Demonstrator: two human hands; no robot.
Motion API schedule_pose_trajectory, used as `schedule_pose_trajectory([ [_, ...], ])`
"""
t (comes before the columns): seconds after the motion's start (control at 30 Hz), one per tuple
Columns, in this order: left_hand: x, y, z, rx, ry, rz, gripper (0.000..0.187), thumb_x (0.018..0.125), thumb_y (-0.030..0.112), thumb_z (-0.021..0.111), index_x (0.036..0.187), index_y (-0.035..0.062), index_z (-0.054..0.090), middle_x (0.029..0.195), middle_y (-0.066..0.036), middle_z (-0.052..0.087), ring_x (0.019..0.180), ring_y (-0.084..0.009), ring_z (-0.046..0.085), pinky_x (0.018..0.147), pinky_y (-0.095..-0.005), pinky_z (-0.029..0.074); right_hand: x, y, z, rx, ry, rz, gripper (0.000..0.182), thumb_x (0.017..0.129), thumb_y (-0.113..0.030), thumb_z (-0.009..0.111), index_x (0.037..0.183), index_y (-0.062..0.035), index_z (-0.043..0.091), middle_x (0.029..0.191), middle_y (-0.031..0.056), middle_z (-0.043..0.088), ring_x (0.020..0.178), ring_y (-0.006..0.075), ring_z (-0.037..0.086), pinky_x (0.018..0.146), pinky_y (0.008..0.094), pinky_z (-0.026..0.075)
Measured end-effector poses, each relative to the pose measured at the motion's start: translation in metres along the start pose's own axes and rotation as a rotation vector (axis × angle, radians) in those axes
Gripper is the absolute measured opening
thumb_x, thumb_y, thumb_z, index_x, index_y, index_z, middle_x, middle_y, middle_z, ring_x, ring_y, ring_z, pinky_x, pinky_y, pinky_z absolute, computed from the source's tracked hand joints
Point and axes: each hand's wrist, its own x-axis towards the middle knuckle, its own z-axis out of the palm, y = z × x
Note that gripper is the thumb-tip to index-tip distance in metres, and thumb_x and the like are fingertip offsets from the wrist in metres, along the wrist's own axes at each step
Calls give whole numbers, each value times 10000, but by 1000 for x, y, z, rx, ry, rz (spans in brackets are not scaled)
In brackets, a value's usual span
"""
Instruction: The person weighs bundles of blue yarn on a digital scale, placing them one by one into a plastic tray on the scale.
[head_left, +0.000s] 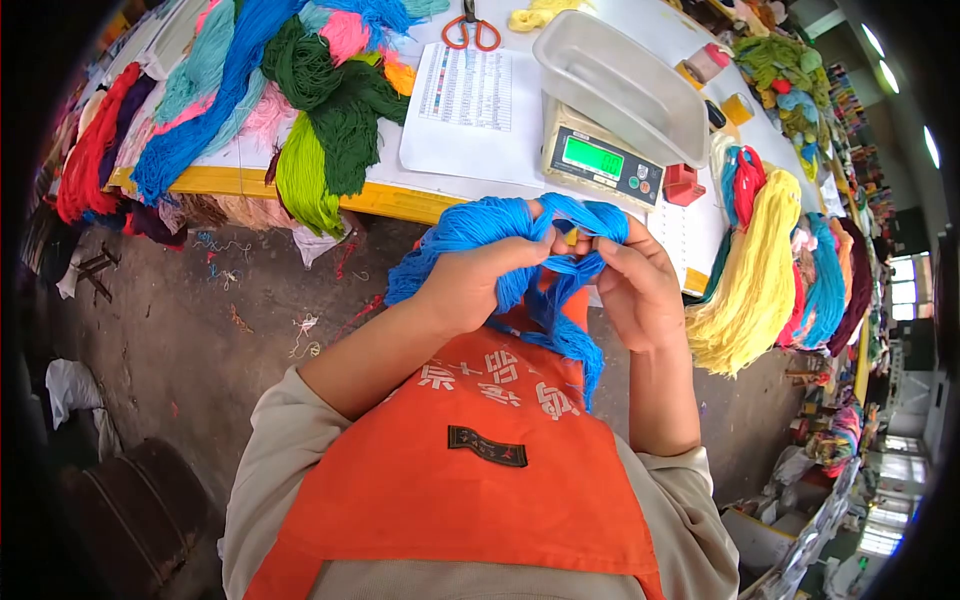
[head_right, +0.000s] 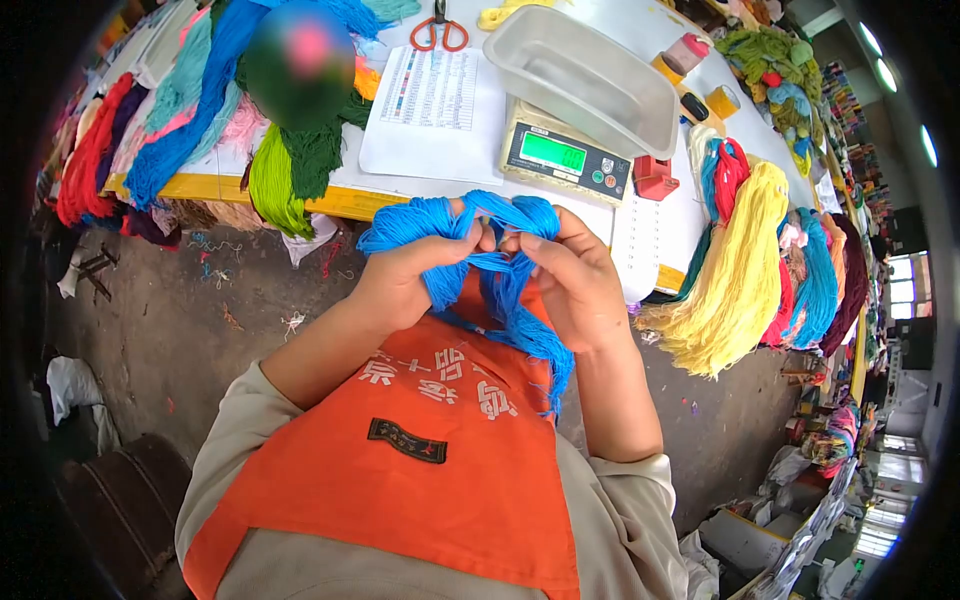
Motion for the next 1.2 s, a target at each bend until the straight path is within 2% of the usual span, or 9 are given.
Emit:
schedule_pose_trajectory([
  [0.13, 2, 11, -3, -248, -91, -159, 172, 935, 161, 519, 979, -2, 557, 850, -63, 559, 736, -173, 568, 815, -377, 467, 6, 8, -20, 230, -193, 132, 169, 967, -173, 562, 1020, -14, 587, 739, 7, 535, 680, 101, 504, 764, 260, 455],
  [0.23, -4, 35, -2, -285, -211, -541, 297, 973, 249, 533, 1023, -37, 600, 692, -43, 543, 487, -74, 450, 511, -232, 399, -6, 1, -28, 346, -265, 192, 221, 1009, -262, 528, 935, -59, 577, 630, -58, 375, 558, 52, 346, 556, 222, 360],
  [0.3, -16, 53, -25, -120, -437, -527, 370, 956, 313, 583, 987, -56, 602, 527, 14, 448, 398, -48, 360, 415, -220, 294, -14, -7, -75, 486, -165, 138, 243, 1028, -274, 492, 928, -73, 585, 627, -80, 376, 534, 36, 333, 432, 193, 279],
  [0.4, -42, 102, -69, -179, -312, -141, 339, 932, 224, 578, 649, 110, 431, 526, 17, 409, 378, -67, 354, 363, -231, 259, -38, -21, -132, 647, 7, 1, 251, 1060, -248, 404, 963, -54, 530, 624, -47, 308, 522, 61, 291, 457, 204, 296],
  [0.5, -60, 164, -96, -468, 48, 176, 169, 1029, 120, 374, 888, 75, 456, 640, 17, 381, 458, -68, 351, 470, -233, 324, -72, -10, -204, 672, 216, -44, 243, 1056, -219, 414, 956, -27, 525, 592, -49, 267, 502, 70, 259, 448, 220, 254],
  [0.9, -144, 413, -406, -151, 653, 642, 232, 1032, 163, 417, 1015, -23, 554, 598, 58, 266, 464, -70, 284, 465, -243, 236, -175, 3, -399, 519, 1079, -194, 295, 1043, -260, 433, 772, -145, 461, 523, -82, 250, 389, 38, 190, 344, 214, 139],
  [1.1, -134, 441, -445, 105, 901, 712, 231, 1033, 181, 402, 1092, 29, 565, 638, 38, 341, 534, -87, 345, 506, -239, 273, -177, 11, -423, 38, 1409, -235, 332, 973, -318, 610, 712, -164, 475, 548, -63, 340, 390, 71, 260, 359, 263, 193],
  [1.17, -120, 425, -409, 372, 1220, 800, 224, 1037, 191, 397, 1117, 50, 552, 709, 35, 398, 613, -101, 395, 548, -253, 316, -206, 0, -463, 49, 1614, -207, 329, 961, -332, 626, 710, -170, 488, 536, -63, 354, 392, 65, 291, 365, 258, 198],
  [1.2, -143, 451, -466, 357, 1061, 762, 211, 1004, 138, 403, 1159, 55, 521, 772, 12, 447, 691, -116, 452, 592, -267, 349, -214, -9, -459, 19, 1614, -255, 334, 939, -341, 652, 713, -153, 492, 506, -45, 375, 382, 78, 323, 365, 267, 209],
])
